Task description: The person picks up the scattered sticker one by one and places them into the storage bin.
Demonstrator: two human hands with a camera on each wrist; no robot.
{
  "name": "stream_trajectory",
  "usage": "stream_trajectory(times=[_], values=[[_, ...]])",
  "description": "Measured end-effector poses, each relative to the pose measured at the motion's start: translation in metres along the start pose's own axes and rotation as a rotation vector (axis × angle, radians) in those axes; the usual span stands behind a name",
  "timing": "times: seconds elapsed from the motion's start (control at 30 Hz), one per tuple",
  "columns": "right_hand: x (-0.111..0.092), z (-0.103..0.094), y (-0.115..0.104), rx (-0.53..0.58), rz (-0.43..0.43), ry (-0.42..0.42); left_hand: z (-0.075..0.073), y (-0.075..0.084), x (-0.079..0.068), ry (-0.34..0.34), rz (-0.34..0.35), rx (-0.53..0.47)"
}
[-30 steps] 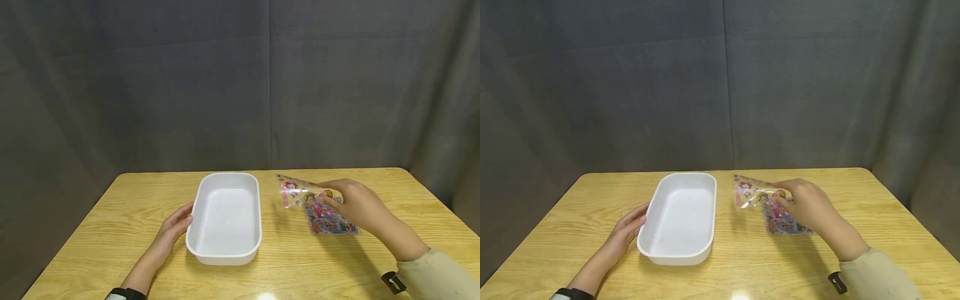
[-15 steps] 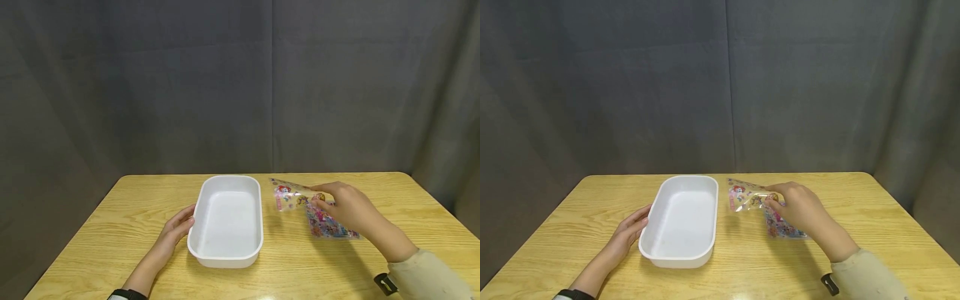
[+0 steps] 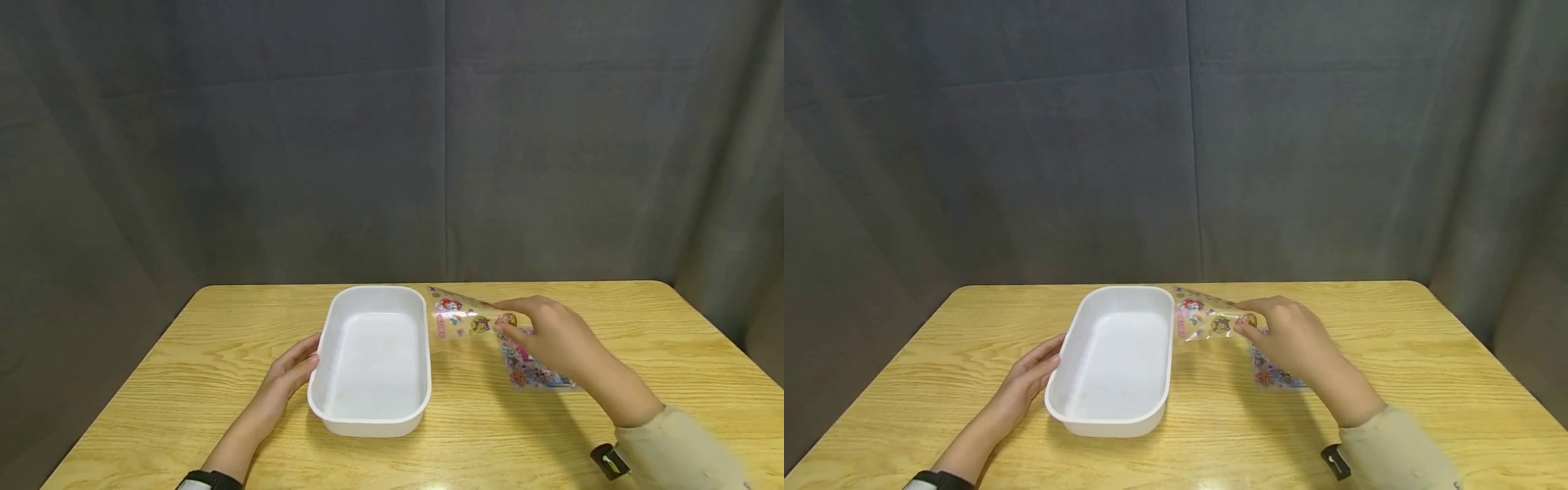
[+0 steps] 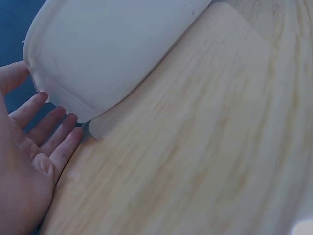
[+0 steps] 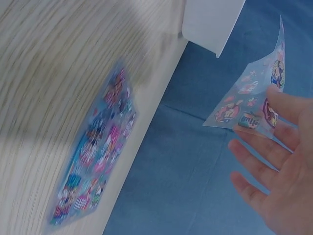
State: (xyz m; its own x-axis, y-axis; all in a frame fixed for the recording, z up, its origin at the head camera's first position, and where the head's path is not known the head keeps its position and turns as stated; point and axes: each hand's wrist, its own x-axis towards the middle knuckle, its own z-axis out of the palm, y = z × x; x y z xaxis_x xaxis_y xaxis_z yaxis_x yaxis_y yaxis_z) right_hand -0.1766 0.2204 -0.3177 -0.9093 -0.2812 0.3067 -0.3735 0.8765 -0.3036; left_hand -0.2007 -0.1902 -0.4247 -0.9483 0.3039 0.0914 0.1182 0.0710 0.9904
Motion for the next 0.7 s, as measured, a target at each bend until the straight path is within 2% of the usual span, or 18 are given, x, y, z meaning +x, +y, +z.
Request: stream_trajectory(times=[0.7], values=[[0.011, 0.019, -0.024, 0.001, -0.034, -0.010, -0.001, -0.001, 0.000, 0.003, 0.000, 0.000]])
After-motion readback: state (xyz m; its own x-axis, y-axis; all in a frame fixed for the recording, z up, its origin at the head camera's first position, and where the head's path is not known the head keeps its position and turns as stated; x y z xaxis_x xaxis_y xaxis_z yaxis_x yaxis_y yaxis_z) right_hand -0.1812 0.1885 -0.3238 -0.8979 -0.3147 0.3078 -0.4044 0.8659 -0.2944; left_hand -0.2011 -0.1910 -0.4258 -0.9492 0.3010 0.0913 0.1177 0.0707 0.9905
